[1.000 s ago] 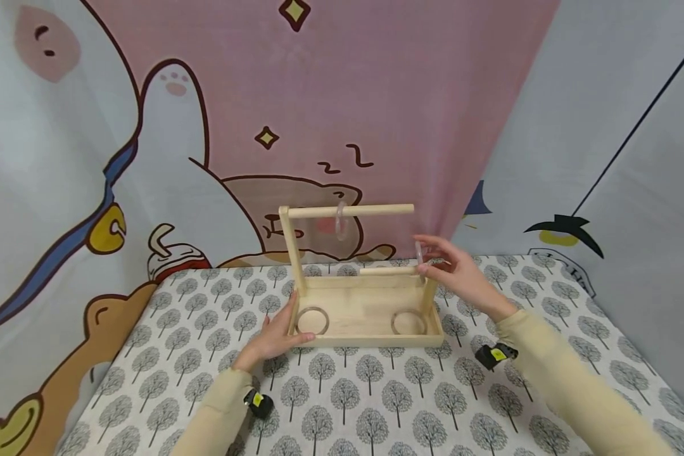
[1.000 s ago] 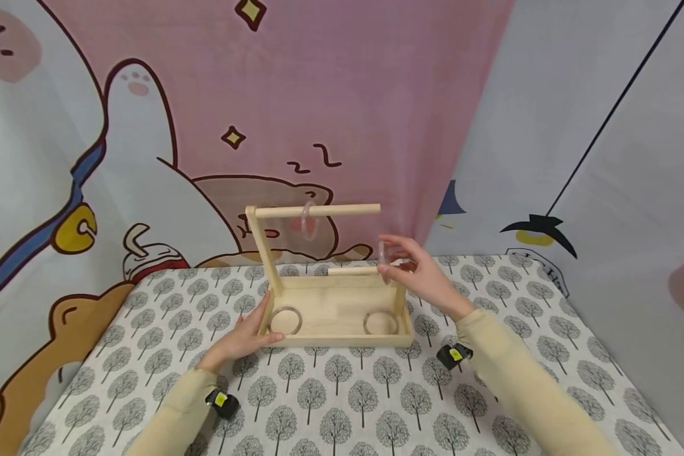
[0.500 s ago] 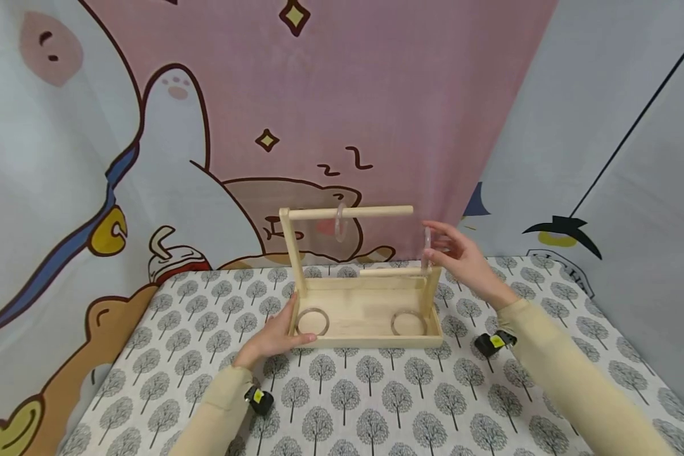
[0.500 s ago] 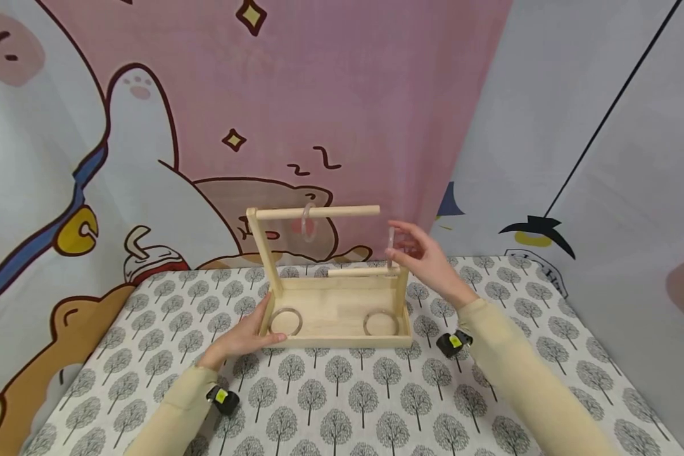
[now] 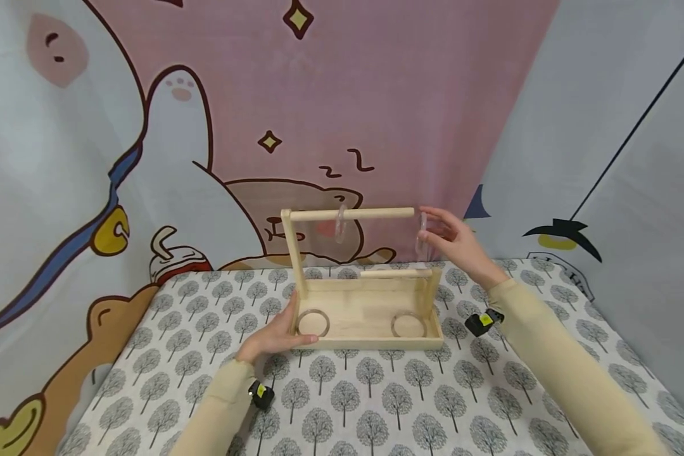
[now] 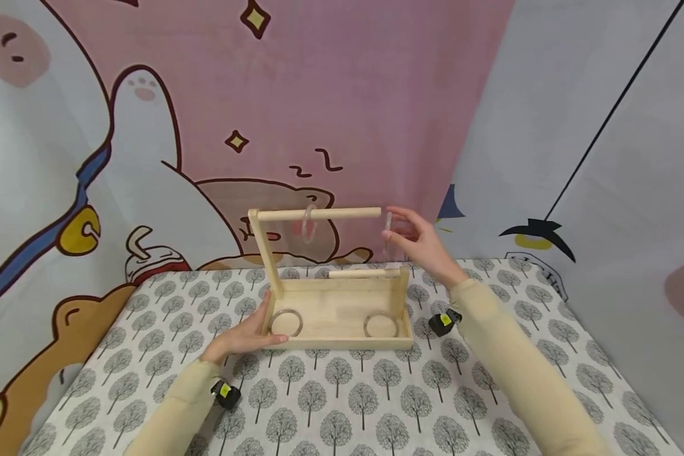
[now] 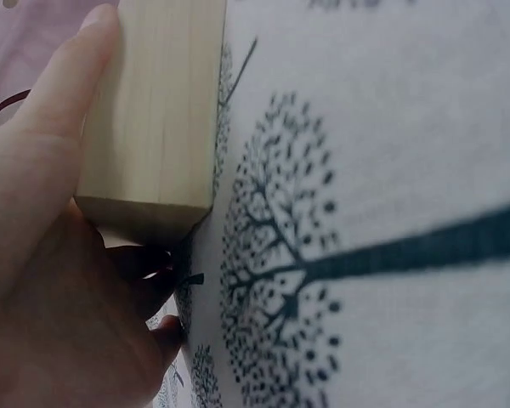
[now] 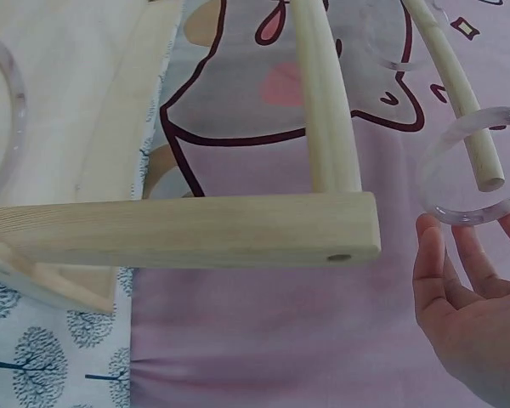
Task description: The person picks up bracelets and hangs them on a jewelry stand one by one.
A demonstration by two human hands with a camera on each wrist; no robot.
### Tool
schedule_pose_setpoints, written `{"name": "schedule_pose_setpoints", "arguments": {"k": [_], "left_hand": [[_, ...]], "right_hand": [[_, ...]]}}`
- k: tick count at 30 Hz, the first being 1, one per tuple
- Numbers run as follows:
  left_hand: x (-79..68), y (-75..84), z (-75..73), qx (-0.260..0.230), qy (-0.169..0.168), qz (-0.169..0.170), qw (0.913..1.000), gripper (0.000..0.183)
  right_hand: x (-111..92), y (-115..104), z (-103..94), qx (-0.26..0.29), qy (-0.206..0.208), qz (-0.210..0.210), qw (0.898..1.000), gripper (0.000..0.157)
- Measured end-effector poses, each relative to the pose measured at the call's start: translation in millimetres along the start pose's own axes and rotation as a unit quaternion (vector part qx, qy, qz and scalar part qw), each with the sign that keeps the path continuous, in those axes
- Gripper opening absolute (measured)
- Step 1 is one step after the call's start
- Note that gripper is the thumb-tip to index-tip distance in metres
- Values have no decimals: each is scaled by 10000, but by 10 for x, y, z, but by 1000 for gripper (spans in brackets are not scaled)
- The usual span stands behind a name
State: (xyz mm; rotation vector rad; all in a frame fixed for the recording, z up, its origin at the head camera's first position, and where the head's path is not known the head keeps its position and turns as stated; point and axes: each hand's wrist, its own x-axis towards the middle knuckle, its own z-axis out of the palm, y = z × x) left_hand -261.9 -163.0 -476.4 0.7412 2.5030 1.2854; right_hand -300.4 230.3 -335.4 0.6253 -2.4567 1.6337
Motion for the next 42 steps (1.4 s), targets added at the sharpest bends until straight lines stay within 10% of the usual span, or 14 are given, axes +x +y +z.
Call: {"name": "schedule_pose_setpoints", "arguments": {"k": [20, 42], "left_hand": [[20, 25, 12, 233, 131, 334, 9991, 119], [32, -94, 65, 210, 212, -30, 9996, 124]], "right_hand": [[290, -69, 21, 257, -142, -147, 9995, 59], [436, -188, 218, -962, -290, -771, 9919, 58]]}}
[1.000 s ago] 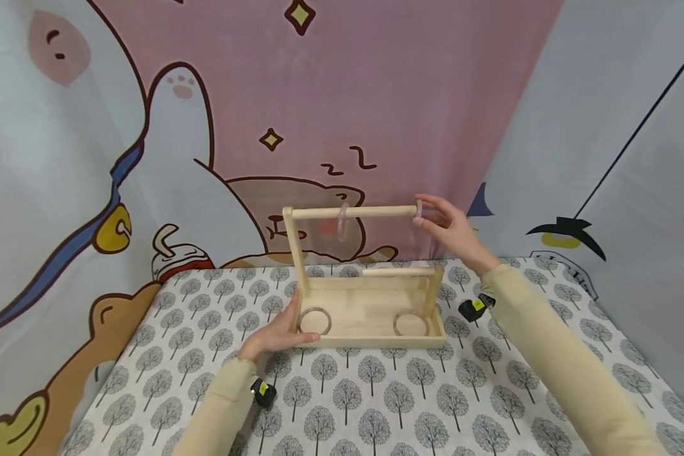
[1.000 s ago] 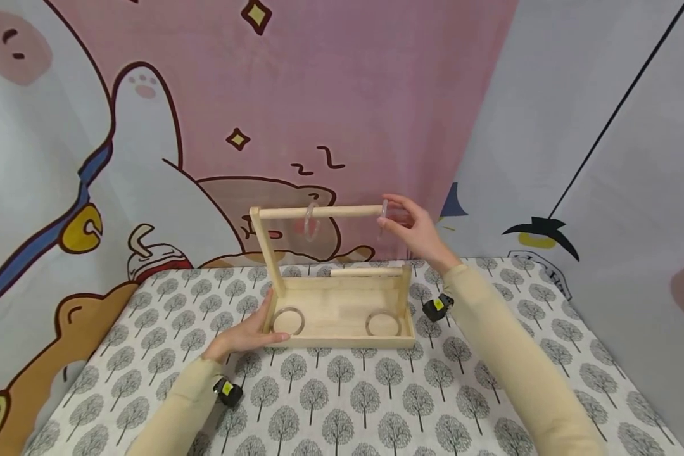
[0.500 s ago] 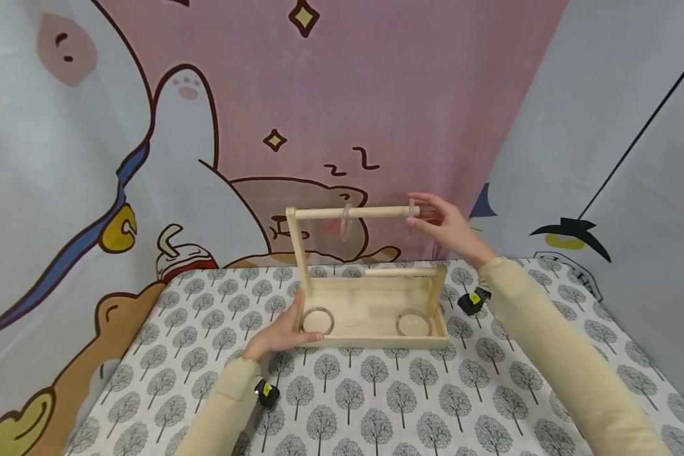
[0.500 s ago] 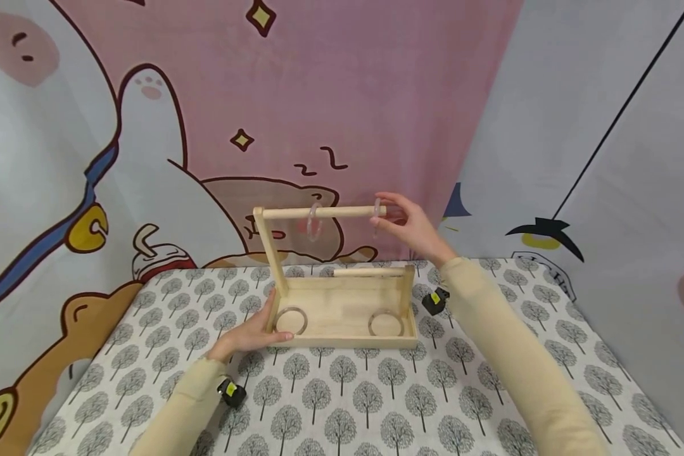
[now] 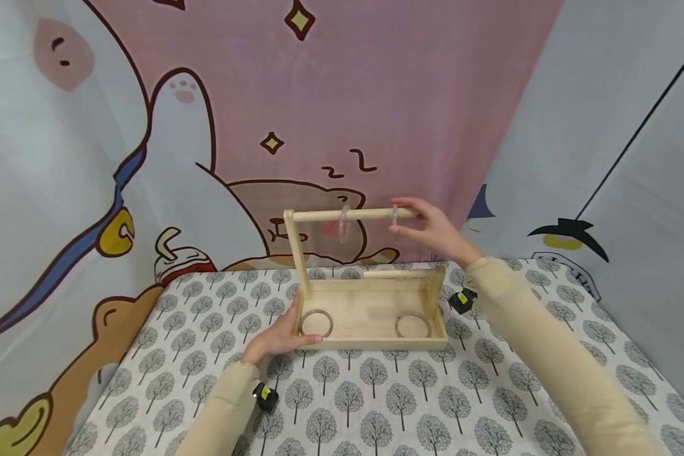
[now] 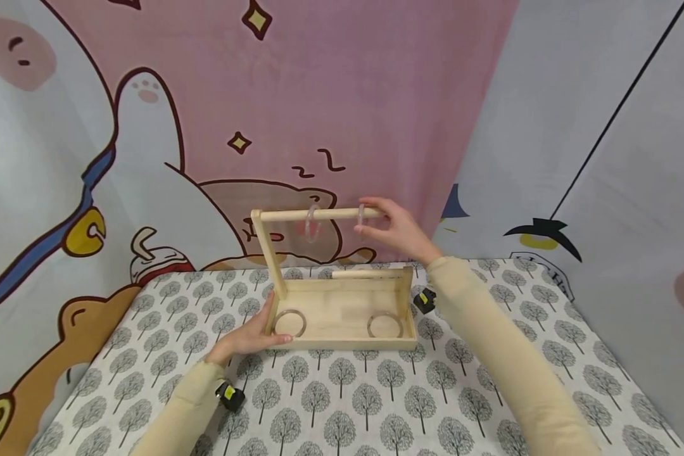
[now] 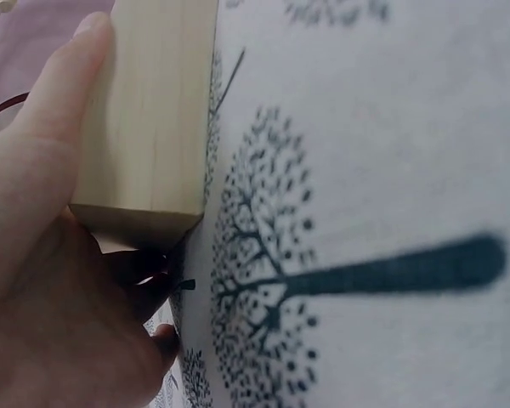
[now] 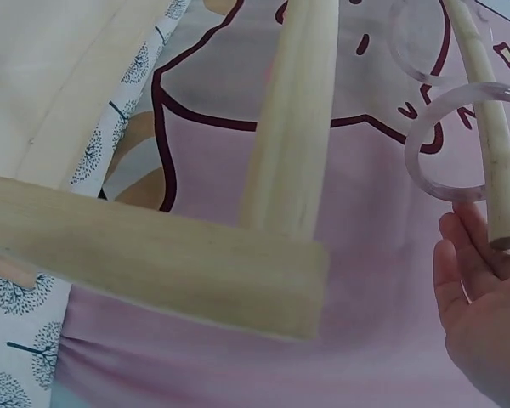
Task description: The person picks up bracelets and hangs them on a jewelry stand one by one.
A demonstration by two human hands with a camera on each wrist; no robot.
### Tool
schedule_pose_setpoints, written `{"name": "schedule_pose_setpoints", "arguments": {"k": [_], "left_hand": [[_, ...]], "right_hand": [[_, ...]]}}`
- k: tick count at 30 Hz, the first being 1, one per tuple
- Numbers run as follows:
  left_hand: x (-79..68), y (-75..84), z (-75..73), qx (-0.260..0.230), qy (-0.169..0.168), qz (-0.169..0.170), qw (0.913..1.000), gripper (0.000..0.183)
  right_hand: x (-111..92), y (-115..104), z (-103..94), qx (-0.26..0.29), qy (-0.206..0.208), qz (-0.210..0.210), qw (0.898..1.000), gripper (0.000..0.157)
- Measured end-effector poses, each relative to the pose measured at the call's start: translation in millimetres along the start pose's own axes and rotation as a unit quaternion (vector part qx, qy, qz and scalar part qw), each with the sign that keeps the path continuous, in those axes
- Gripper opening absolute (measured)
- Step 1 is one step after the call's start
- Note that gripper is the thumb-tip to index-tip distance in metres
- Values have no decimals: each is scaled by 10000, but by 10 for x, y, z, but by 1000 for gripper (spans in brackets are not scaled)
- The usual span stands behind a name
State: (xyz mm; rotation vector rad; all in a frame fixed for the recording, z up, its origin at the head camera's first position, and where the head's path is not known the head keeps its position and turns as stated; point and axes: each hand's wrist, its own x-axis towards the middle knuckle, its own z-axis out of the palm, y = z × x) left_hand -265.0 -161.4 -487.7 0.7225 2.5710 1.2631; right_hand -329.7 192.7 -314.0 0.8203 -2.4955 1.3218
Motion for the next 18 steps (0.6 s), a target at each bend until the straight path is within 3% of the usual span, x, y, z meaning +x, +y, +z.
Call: {"name": "schedule_pose_setpoints", "arguments": {"k": [3, 13, 18], "left_hand": [[-28, 60, -11, 1, 72, 121, 9999, 122], [-31, 103, -29, -53, -50, -168, 9998, 120], [-20, 98, -29, -60, -30, -121, 9999, 118]], "right_hand": [[14, -42, 18, -198, -20, -19, 9998, 60], [89, -85, 61, -421, 7, -77, 9991, 62], [140, -98, 76, -588, -55, -179, 9981, 64]]}}
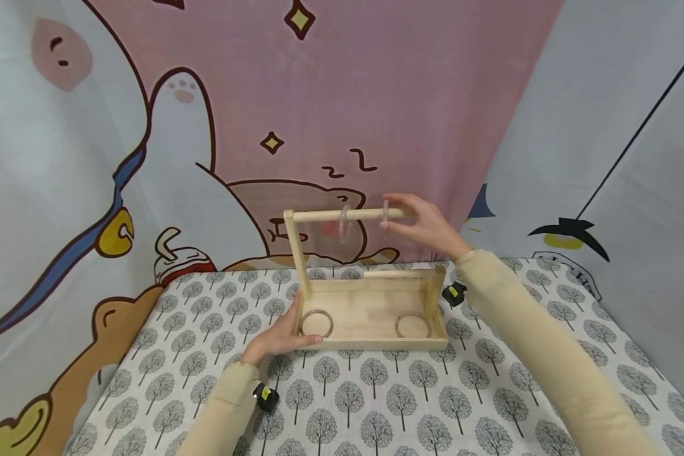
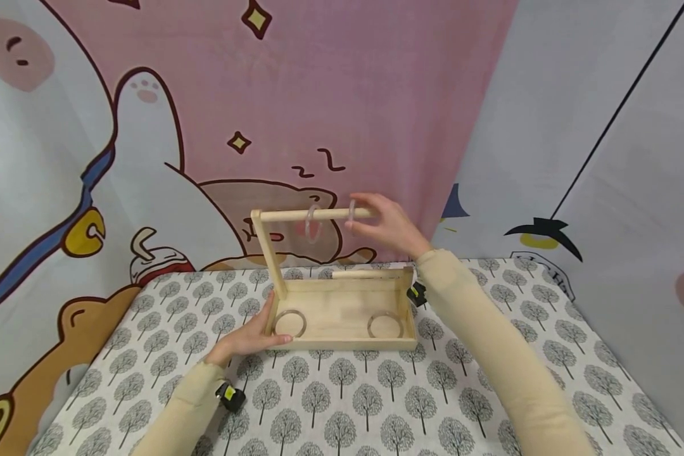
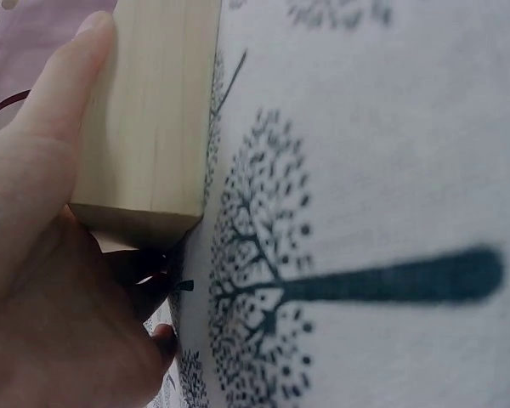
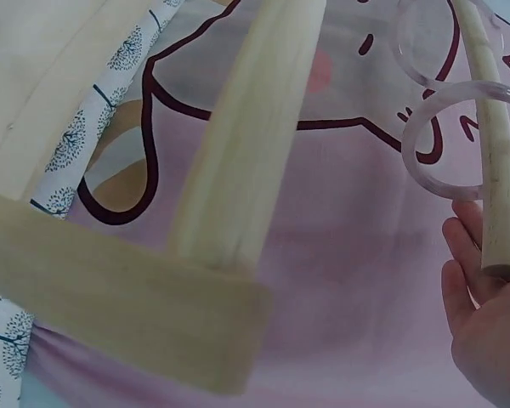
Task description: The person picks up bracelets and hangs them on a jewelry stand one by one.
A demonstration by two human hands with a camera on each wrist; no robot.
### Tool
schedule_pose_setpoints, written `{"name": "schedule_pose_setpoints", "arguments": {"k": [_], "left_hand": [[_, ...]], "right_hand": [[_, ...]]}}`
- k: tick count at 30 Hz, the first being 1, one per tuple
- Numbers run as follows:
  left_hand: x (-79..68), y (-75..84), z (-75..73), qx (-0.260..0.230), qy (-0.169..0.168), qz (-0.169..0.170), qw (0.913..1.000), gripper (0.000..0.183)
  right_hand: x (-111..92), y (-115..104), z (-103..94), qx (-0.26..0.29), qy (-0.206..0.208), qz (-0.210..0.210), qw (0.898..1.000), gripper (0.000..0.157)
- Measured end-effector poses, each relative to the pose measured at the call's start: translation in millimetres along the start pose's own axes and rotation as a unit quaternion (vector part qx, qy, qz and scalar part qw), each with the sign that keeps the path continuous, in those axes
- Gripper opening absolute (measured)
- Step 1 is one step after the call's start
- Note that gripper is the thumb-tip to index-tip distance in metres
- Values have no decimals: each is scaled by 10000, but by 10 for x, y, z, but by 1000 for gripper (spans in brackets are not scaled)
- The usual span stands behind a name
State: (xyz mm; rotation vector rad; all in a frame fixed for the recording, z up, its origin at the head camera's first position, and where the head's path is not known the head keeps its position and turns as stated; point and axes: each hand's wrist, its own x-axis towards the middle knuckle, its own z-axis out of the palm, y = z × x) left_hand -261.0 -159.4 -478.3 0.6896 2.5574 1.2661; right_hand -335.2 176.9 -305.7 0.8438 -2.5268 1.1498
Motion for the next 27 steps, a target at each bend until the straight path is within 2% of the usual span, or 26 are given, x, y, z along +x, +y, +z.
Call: {"name": "schedule_pose_setpoints", "arguments": {"k": [4, 10, 21, 27], "left_hand": [[0, -3, 7, -20, 20, 28, 10000, 118], [4, -23, 15, -13, 3, 29, 10000, 119], [-1, -36, 25, 119, 3, -282, 9995, 119], [-1, -24, 15, 96, 62, -179, 9998, 119]], "right_hand": [[43, -14, 19, -253, -26, -236, 9994, 63], [89, -35, 54, -1095, 176, -648, 9917, 61], [91, -78, 105, -1380, 63, -399, 9896, 63], [86, -71, 123, -1341, 126, -382, 9902, 62]]}}
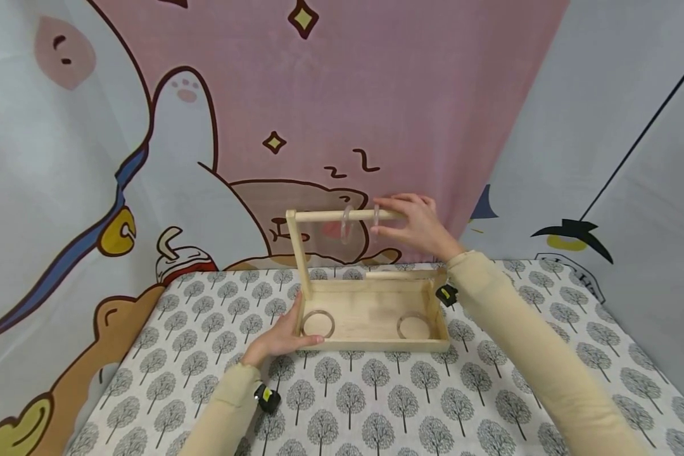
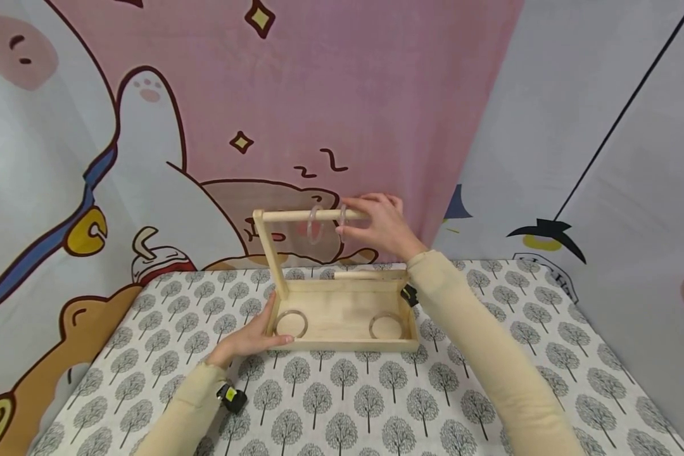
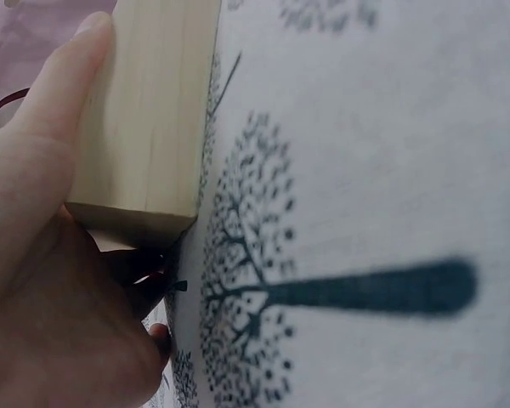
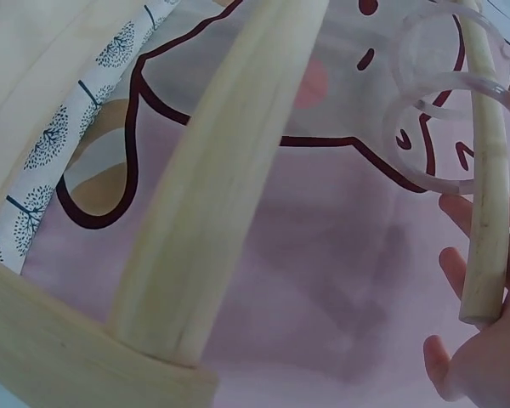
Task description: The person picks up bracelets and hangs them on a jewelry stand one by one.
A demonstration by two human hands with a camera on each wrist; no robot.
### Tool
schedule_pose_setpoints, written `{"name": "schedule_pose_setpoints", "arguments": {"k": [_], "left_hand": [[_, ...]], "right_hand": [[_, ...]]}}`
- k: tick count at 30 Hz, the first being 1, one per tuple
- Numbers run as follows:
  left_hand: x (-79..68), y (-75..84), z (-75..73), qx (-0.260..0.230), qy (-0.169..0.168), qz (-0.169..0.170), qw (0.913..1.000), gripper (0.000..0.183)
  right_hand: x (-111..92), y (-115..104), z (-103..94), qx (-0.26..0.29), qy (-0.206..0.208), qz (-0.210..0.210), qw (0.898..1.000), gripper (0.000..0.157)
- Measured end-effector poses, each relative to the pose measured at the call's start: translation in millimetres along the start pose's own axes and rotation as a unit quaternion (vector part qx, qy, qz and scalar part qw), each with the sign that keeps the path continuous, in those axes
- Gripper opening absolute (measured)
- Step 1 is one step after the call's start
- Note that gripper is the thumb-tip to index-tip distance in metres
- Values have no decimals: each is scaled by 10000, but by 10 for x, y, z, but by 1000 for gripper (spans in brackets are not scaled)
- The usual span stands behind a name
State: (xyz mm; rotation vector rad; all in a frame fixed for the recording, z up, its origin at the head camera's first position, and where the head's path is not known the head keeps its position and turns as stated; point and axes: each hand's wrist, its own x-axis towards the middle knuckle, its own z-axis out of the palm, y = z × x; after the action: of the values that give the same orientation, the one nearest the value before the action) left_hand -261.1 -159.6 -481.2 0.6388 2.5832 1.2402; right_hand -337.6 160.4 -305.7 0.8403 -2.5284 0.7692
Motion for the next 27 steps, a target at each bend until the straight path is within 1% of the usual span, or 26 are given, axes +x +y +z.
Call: {"name": "schedule_pose_setpoints", "arguments": {"k": [4, 7, 11, 13, 15, 18, 20, 22, 27], "left_hand": [[4, 11, -9, 7, 12, 46, 10000, 119], [3, 17, -11, 7, 20, 68, 10000, 118], [-1, 6, -4, -51, 13, 82, 10000, 119], [0, -8, 4, -78, 11, 79, 9999, 119], [1, -22, 12, -77, 0, 70, 9999, 120], [3, -25, 12, -41, -2, 47, 10000, 120], [-1, -13, 5, -51, 13, 58, 10000, 119], [-7, 3, -3, -89, 13, 71, 9999, 119], [-15, 15, -12, -253, 17, 179, 9995, 118]], "right_hand": [[-4, 2, 8, -24, 93, -56, 9999, 61], [-9, 3, 8, -4, 152, -93, 9998, 63], [-36, 14, -6, 214, 266, -83, 9994, 66], [-72, 31, -7, 393, 451, -102, 9982, 65], [-129, 50, -3, 585, 743, -172, 9954, 61], [-230, 90, 21, 802, 1232, -368, 9885, 57], [-296, 114, 34, 909, 1473, -441, 9839, 56], [-358, 137, 43, 1004, 1607, -423, 9810, 56], [-495, 177, 34, 1295, 1721, -100, 9765, 52]]}}
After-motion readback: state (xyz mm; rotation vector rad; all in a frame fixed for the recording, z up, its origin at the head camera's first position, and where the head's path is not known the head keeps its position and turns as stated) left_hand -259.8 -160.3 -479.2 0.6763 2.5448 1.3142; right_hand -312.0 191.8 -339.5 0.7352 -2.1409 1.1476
